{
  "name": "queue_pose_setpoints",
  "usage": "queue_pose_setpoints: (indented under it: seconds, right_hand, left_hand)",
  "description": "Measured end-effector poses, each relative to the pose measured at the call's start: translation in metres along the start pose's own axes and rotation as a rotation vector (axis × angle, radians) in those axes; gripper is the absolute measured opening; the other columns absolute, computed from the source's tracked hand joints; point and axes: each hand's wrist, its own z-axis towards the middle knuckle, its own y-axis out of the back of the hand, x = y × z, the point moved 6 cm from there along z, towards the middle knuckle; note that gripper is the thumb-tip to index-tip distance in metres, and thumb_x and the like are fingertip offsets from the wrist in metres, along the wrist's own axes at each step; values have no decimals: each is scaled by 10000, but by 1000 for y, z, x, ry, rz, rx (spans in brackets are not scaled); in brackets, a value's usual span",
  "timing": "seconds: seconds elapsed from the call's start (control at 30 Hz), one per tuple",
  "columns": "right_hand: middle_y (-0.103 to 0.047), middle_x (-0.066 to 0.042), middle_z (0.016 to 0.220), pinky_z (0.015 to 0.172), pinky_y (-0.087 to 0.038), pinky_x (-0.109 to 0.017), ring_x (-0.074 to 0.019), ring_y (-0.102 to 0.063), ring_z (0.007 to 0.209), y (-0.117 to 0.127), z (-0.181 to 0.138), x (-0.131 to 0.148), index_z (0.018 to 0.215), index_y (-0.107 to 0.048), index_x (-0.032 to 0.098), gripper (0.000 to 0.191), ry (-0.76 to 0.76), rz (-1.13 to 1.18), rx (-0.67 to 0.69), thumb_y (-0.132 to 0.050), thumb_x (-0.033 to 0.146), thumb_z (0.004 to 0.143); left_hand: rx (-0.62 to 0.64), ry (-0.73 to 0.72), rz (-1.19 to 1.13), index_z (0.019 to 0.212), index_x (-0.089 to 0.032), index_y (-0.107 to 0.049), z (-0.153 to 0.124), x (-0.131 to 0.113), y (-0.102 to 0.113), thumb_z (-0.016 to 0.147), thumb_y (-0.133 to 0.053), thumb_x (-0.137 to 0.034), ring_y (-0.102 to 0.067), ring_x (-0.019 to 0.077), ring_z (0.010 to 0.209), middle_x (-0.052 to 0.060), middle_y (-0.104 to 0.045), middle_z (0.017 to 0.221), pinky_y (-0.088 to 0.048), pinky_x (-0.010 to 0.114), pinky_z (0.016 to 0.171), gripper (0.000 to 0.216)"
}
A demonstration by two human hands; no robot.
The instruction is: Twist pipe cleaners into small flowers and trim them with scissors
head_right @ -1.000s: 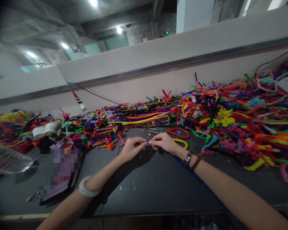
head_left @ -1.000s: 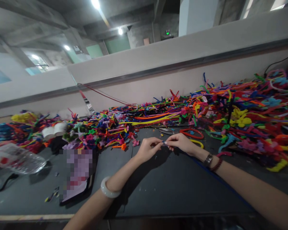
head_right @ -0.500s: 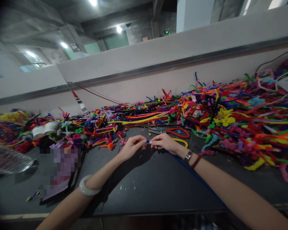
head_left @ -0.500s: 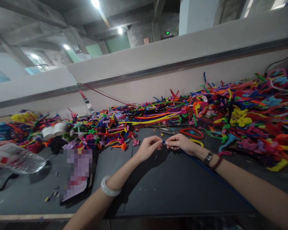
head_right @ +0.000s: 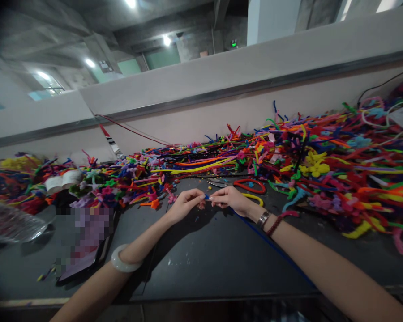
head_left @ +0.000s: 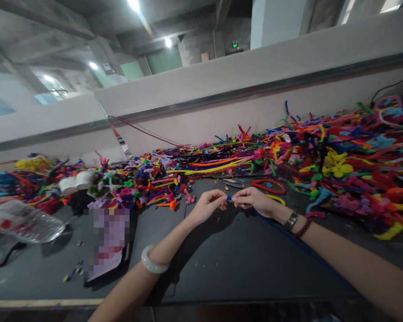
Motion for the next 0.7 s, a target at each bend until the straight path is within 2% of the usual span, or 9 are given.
queue_pose_setpoints:
  seconds: [0.23,0.5,0.7]
  right_hand:
    - [-510,13,505,425,-176,-206,-36,-313,435,0,0,-1,640,-633,98,186,2,2,5,-608,282,627]
    - [-534,2,518,446,-235,-205,-51,-386,457,2,-3,0,659,-639,98,182,-20,-60,9,-621,275,617]
    - [-509,6,532,425,-168,-206,-35,-340,443,-1,-2,1,632,-607,88,204,-20,32,23,-602,292,642]
  left_hand:
    - [16,-35,29,711,-113,-563,-3,-7,-1,719,-504,-389,-505,99,571,8,-536,608,-410,212,586,282]
    - [60,-70,29,728,-112,-573,-5,-10,-6,726,-506,-347,-507,103,586,21,-549,629,-405,221,603,244]
    - [-1,-78,63,725,-106,-580,-4,-10,-1,724,-503,-358,-498,98,568,17,-548,611,-394,208,573,263]
